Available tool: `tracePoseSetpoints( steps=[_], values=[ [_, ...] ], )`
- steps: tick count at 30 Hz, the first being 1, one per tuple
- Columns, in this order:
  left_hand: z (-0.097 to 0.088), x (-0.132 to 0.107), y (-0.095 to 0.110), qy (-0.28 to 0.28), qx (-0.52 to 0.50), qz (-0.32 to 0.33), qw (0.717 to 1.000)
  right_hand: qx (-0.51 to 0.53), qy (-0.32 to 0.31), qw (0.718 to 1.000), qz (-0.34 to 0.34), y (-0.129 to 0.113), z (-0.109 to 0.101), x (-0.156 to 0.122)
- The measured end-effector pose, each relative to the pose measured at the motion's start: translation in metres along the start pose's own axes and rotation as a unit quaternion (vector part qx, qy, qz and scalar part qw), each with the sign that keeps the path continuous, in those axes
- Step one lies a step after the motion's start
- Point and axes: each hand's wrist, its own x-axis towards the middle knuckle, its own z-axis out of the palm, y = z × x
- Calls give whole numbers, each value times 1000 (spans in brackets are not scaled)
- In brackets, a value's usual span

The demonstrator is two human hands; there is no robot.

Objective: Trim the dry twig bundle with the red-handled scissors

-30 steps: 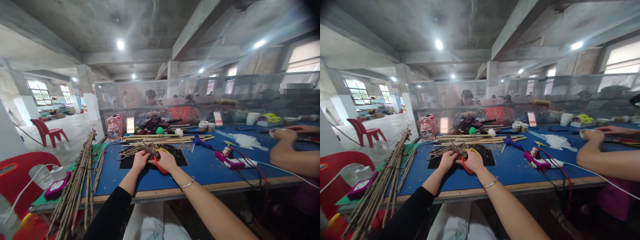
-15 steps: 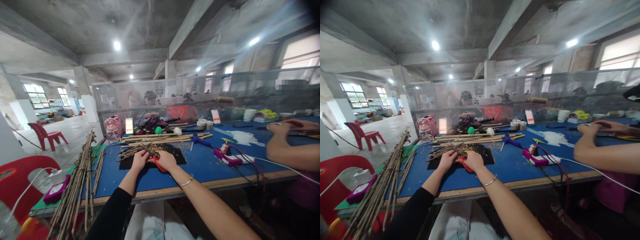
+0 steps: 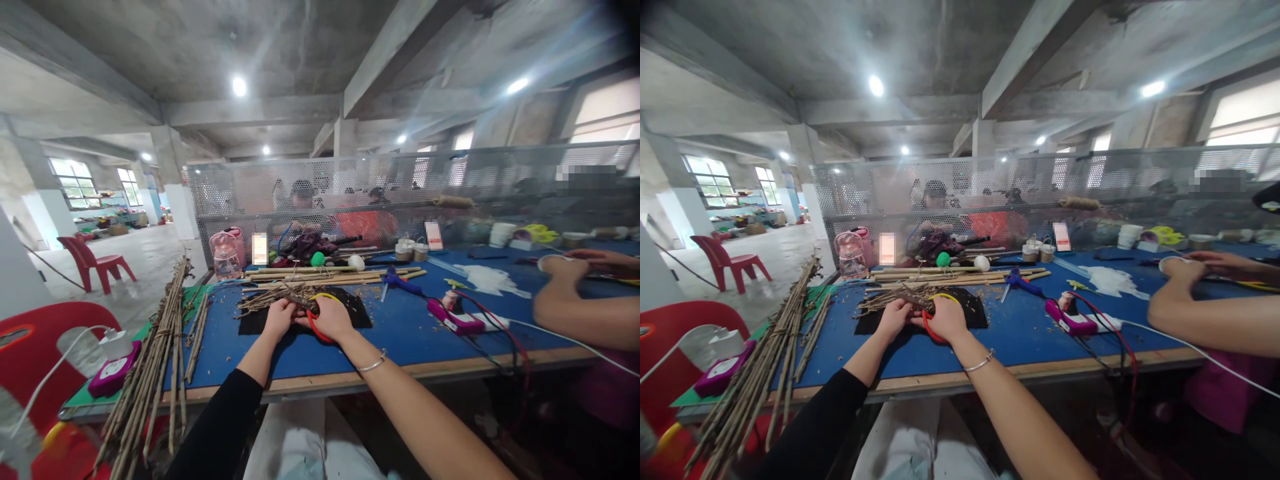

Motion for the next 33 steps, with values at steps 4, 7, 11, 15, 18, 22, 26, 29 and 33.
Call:
tracePoseSetpoints(
  steps=[4, 7, 11, 15, 18, 22, 26, 29, 33],
  values=[
    [0, -1, 0, 2, 16, 10, 1000, -9, 25, 999, -26, 0, -1, 1],
    [0, -2, -1, -6, 30, 22, 999, -6, 31, 999, -36, 1, -1, 1],
    [1, -1, -3, -25, 13, 24, 999, 11, 10, 1000, -17, 2, 2, 0],
    [2, -1, -2, -48, 1, 31, 998, 20, -9, 1000, 15, 2, 5, 0],
    [2, -2, 0, -38, 23, 37, 998, 18, -15, 1000, 16, 1, 5, 0],
    [3, -4, 1, -31, 39, 39, 998, 4, 4, 1000, -2, -2, 0, 0],
    [2, -3, 0, -17, 67, 51, 996, -10, 17, 1000, -5, -3, -3, 0],
    [1, -1, -3, -21, 75, 63, 995, 5, -1, 1000, -6, -1, 0, 0],
    [0, 0, -4, -26, 69, 61, 995, 20, -23, 999, 12, 2, 6, 1]
  ],
)
